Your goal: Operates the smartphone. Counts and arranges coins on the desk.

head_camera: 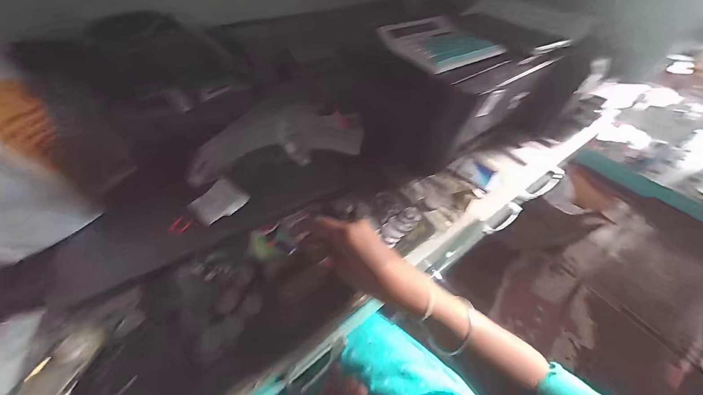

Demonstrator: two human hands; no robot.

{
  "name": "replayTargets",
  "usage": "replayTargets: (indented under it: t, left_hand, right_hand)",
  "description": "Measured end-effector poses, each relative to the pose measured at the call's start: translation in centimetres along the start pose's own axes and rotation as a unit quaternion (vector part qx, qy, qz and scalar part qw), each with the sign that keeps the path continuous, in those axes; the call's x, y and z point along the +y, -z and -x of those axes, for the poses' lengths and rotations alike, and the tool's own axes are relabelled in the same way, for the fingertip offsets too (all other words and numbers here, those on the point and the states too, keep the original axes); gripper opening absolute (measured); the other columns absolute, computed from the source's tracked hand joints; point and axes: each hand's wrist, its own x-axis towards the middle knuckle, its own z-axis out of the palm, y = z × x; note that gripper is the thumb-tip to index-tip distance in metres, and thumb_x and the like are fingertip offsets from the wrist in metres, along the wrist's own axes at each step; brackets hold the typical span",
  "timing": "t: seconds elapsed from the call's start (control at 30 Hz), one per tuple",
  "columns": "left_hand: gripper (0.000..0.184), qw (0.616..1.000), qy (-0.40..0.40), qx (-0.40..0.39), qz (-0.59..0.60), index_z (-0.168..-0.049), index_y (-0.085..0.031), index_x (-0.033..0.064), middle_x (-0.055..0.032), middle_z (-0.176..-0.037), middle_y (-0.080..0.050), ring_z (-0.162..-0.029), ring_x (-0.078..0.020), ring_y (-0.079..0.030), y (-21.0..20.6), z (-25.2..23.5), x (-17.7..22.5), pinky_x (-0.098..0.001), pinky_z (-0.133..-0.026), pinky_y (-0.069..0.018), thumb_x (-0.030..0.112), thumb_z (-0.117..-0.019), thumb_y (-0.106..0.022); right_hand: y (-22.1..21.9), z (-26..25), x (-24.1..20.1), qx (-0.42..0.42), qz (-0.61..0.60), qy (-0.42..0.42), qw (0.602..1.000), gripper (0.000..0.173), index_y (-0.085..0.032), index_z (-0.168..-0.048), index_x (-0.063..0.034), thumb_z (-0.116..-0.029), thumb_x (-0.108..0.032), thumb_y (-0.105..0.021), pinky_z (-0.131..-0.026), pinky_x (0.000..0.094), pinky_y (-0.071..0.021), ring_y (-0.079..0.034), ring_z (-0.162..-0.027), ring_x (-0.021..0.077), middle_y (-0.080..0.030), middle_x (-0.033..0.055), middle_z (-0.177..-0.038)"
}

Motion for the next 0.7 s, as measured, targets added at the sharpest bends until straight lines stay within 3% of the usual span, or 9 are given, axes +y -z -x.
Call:
replayTargets:
  t: [0.1,0.2,0.23,0.3,0.37,0.43,0.53,0.63,0.7]
  left_hand:
    - [0.043,0.999,-0.003,0.04,0.025,-0.125,-0.067,0.0021,-0.0139,-0.114,-0.074,-0.108,-0.0223,-0.072,-1.0,0.6,-0.4,-0.0331,-0.097,-0.0567,0.013,-0.1077,-0.029]
    - [0.044,0.997,0.004,0.045,0.063,-0.13,-0.062,-0.003,-0.0183,-0.116,-0.073,-0.109,-0.0259,-0.072,-1.3,0.6,-0.5,-0.0349,-0.1,-0.0557,0.012,-0.1091,-0.027]
    - [0.044,0.997,0.007,0.04,0.071,-0.131,-0.061,-0.0037,-0.0191,-0.117,-0.072,-0.11,-0.0267,-0.071,-1.2,0.6,-0.6,-0.0356,-0.1,-0.0554,0.012,-0.1091,-0.027]
    - [0.042,0.996,0.01,0.021,0.081,-0.134,-0.06,-0.0035,-0.0196,-0.118,-0.072,-0.111,-0.0276,-0.07,-0.7,0.5,-0.5,-0.0364,-0.102,-0.0544,0.011,-0.1088,-0.029]
    - [0.042,0.996,0.013,0.018,0.082,-0.134,-0.059,-0.0031,-0.0193,-0.119,-0.072,-0.112,-0.0277,-0.07,-0.6,0.4,-0.5,-0.0361,-0.102,-0.0545,0.011,-0.1087,-0.029]
    - [0.042,0.997,0.012,0.016,0.08,-0.134,-0.06,-0.0026,-0.0189,-0.119,-0.072,-0.112,-0.027,-0.07,-0.5,0.3,-0.3,-0.035,-0.102,-0.0545,0.011,-0.1086,-0.029]
    - [0.041,0.997,0.003,0.007,0.078,-0.133,-0.061,-0.0022,-0.0185,-0.119,-0.071,-0.112,-0.0262,-0.07,-0.4,-0.1,0.0,-0.034,-0.101,-0.0541,0.011,-0.1091,-0.031]
    - [0.041,0.997,0.001,-0.009,0.079,-0.136,-0.06,-0.0024,-0.019,-0.122,-0.07,-0.115,-0.0267,-0.069,-0.4,-0.3,0.2,-0.0349,-0.103,-0.0533,0.012,-0.1096,-0.032]
    - [0.04,0.997,0.002,-0.009,0.076,-0.136,-0.059,-0.0024,-0.0192,-0.123,-0.07,-0.115,-0.0268,-0.069,-0.4,-0.4,0.2,-0.0352,-0.103,-0.0535,0.012,-0.1094,-0.033]
  right_hand:
    - [-0.1,0.3,0.9,0.032,0.034,0.011,0.999,0.025,-0.069,-0.122,-0.0043,-0.0992,-0.012,-0.062,-0.076,0.0405,-0.0593,-0.073,-0.083,0.0222,-0.076,0.0103,-0.098]
    - [-0.5,0.7,1.8,0.131,0.044,0.027,0.99,0.036,-0.062,-0.134,-0.0073,-0.0986,-0.015,-0.064,-0.074,0.0362,-0.0622,-0.075,-0.082,0.0153,-0.078,0.0047,-0.1]
    - [-0.6,1.1,1.9,0.165,0.049,0.037,0.984,0.035,-0.064,-0.131,-0.0069,-0.0974,-0.016,-0.067,-0.074,0.0334,-0.0624,-0.076,-0.083,0.0136,-0.079,0.0042,-0.099]
    - [-0.9,2.2,2.4,0.218,0.078,0.093,0.968,0.02,-0.074,-0.11,-0.0035,-0.0943,-0.016,-0.069,-0.079,0.0238,-0.0587,-0.073,-0.087,0.0112,-0.078,0.0053,-0.094]
    - [-1.4,3.6,3.0,0.214,0.114,0.166,0.956,0.014,-0.079,-0.091,-0.0056,-0.0944,-0.013,-0.068,-0.088,0.0269,-0.051,-0.067,-0.09,0.0173,-0.075,0.0063,-0.086]
    - [-1.7,5.1,3.5,0.164,0.134,0.207,0.955,0.018,-0.079,-0.092,-0.0113,-0.0973,-0.012,-0.063,-0.087,0.0377,-0.0452,-0.066,-0.095,0.0219,-0.076,0.0034,-0.089]
    - [-1.2,6.7,3.9,0.113,0.112,0.208,0.965,0.018,-0.08,-0.101,-0.016,-0.1005,-0.02,-0.063,-0.093,0.0381,-0.0435,-0.065,-0.107,0.0202,-0.077,0.0009,-0.106]
    - [-0.9,7.7,4.0,0.159,0.086,0.18,0.967,0.016,-0.079,-0.099,-0.0138,-0.0998,-0.024,-0.067,-0.096,0.0322,-0.0433,-0.063,-0.102,0.0164,-0.076,0.003,-0.097]
    - [-0.9,8.1,4.2,0.206,0.083,0.181,0.958,0.015,-0.079,-0.094,-0.0106,-0.0966,-0.022,-0.069,-0.093,0.029,-0.0428,-0.061,-0.092,0.0142,-0.072,0.0052,-0.086]
